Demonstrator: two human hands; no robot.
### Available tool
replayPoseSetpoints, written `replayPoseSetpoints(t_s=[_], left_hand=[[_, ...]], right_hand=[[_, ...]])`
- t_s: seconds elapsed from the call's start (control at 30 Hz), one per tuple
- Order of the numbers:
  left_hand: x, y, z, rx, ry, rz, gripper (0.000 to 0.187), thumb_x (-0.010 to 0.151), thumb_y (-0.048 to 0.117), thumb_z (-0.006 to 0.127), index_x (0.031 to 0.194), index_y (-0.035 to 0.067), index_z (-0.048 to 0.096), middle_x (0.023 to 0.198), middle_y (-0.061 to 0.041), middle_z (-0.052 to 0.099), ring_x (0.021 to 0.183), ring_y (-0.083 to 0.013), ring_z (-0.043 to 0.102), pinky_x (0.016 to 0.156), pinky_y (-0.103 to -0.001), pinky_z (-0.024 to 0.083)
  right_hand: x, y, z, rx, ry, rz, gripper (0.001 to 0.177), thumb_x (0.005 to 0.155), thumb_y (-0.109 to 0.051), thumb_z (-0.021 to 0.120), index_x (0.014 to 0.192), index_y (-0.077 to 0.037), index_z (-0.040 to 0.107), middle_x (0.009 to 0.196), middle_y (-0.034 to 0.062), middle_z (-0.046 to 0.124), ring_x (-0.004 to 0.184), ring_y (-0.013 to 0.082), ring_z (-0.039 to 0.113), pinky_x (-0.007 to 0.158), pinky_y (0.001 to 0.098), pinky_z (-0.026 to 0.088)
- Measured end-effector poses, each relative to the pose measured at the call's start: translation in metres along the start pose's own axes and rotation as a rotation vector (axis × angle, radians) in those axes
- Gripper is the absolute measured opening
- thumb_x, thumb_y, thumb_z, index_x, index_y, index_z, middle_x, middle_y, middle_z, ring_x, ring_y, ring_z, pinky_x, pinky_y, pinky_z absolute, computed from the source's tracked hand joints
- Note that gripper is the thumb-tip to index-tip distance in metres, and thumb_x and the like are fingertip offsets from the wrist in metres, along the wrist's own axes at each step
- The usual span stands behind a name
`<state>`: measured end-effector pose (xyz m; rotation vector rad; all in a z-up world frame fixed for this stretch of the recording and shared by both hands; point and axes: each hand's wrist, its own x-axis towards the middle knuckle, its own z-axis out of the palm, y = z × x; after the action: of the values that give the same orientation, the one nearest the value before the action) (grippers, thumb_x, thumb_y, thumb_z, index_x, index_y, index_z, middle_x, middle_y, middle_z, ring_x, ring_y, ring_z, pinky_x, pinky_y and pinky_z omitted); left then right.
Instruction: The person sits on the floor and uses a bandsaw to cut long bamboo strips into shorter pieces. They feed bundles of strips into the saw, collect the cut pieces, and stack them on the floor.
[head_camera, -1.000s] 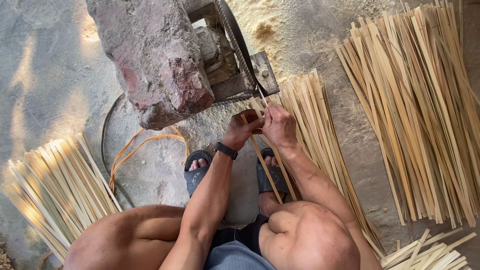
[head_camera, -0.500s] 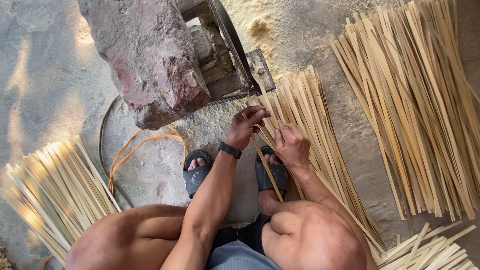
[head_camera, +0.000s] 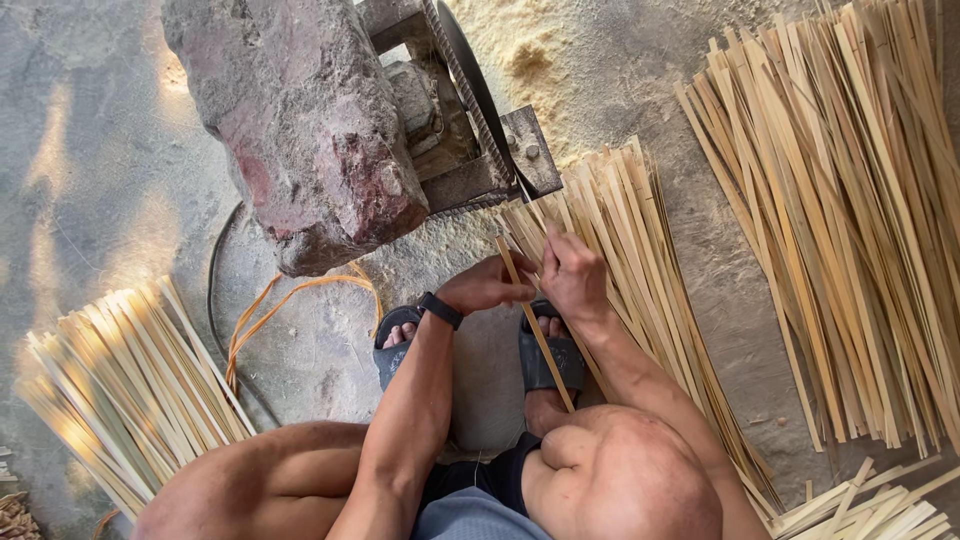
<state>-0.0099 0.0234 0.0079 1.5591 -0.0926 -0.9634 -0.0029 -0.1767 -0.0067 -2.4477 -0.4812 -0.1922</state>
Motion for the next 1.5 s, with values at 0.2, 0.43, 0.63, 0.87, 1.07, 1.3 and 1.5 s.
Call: replayPoseSetpoints(t_s=[0.2, 0.43, 0.63, 0.87, 1.07, 1.3, 1.5], left_hand=[[0.007, -0.002, 0.006, -0.330, 0.261, 0.085, 0.038, 0.092, 0.026, 0.075, 0.113, -0.004, 0.068, 0.099, -0.013, 0.075, 0.085, -0.0219, 0.076, 0.079, -0.035, 0.068], [0.023, -0.004, 0.022, -0.658, 0.283, 0.118, 0.034, 0.099, 0.027, 0.069, 0.120, 0.000, 0.073, 0.097, -0.008, 0.076, 0.088, -0.0186, 0.072, 0.083, -0.036, 0.067], [0.037, 0.009, 0.028, -0.711, 0.363, 0.119, 0.027, 0.098, 0.024, 0.067, 0.115, 0.003, 0.070, 0.101, -0.009, 0.078, 0.092, -0.0199, 0.075, 0.082, -0.037, 0.066], [0.023, 0.024, 0.028, -0.519, 0.470, -0.064, 0.035, 0.096, 0.031, 0.073, 0.110, -0.001, 0.072, 0.097, -0.017, 0.077, 0.089, -0.0242, 0.077, 0.076, -0.037, 0.068], [0.037, 0.008, 0.034, -0.465, 0.529, -0.011, 0.054, 0.088, 0.040, 0.079, 0.122, -0.002, 0.070, 0.089, -0.011, 0.077, 0.076, -0.0159, 0.075, 0.063, -0.031, 0.065], [0.035, -0.011, 0.044, -0.327, 0.671, -0.166, 0.056, 0.086, 0.029, 0.080, 0.126, -0.004, 0.058, 0.077, -0.014, 0.075, 0.061, -0.0166, 0.070, 0.050, -0.027, 0.057], [0.040, -0.040, 0.055, -0.269, 0.677, -0.145, 0.036, 0.094, 0.024, 0.072, 0.116, -0.003, 0.070, 0.076, -0.010, 0.074, 0.063, -0.0151, 0.068, 0.053, -0.028, 0.055]], right_hand=[[0.021, -0.005, 0.003, -0.006, -0.035, -0.015, 0.032, 0.108, -0.007, 0.059, 0.138, 0.003, 0.064, 0.078, 0.0108, 0.070, 0.055, 0.0167, 0.062, 0.044, 0.0267, 0.052], [-0.048, -0.011, -0.068, -0.327, 0.036, -0.113, 0.049, 0.091, -0.030, 0.067, 0.133, -0.003, 0.066, 0.089, 0.0096, 0.067, 0.074, 0.0249, 0.068, 0.063, 0.0391, 0.058], [-0.045, -0.013, -0.048, -0.102, -0.065, 0.171, 0.035, 0.100, -0.014, 0.068, 0.134, -0.006, 0.068, 0.104, 0.0121, 0.072, 0.065, 0.0183, 0.069, 0.052, 0.0279, 0.057], [-0.042, -0.018, -0.053, -0.107, 0.026, -0.009, 0.039, 0.094, -0.006, 0.069, 0.132, -0.001, 0.069, 0.096, 0.0161, 0.075, 0.070, 0.0204, 0.072, 0.053, 0.0285, 0.061], [-0.049, -0.008, -0.047, -0.169, 0.096, -0.052, 0.037, 0.097, -0.006, 0.066, 0.133, -0.008, 0.065, 0.095, 0.0124, 0.076, 0.073, 0.0190, 0.074, 0.058, 0.0283, 0.060], [-0.027, -0.002, -0.022, -0.084, -0.011, -0.020, 0.039, 0.098, -0.003, 0.067, 0.137, 0.004, 0.066, 0.090, 0.0198, 0.076, 0.055, 0.0189, 0.069, 0.042, 0.0249, 0.057], [0.017, -0.005, 0.004, -0.057, 0.020, -0.037, 0.034, 0.104, -0.001, 0.061, 0.138, 0.005, 0.063, 0.093, 0.0226, 0.075, 0.061, 0.0219, 0.071, 0.045, 0.0261, 0.058]])
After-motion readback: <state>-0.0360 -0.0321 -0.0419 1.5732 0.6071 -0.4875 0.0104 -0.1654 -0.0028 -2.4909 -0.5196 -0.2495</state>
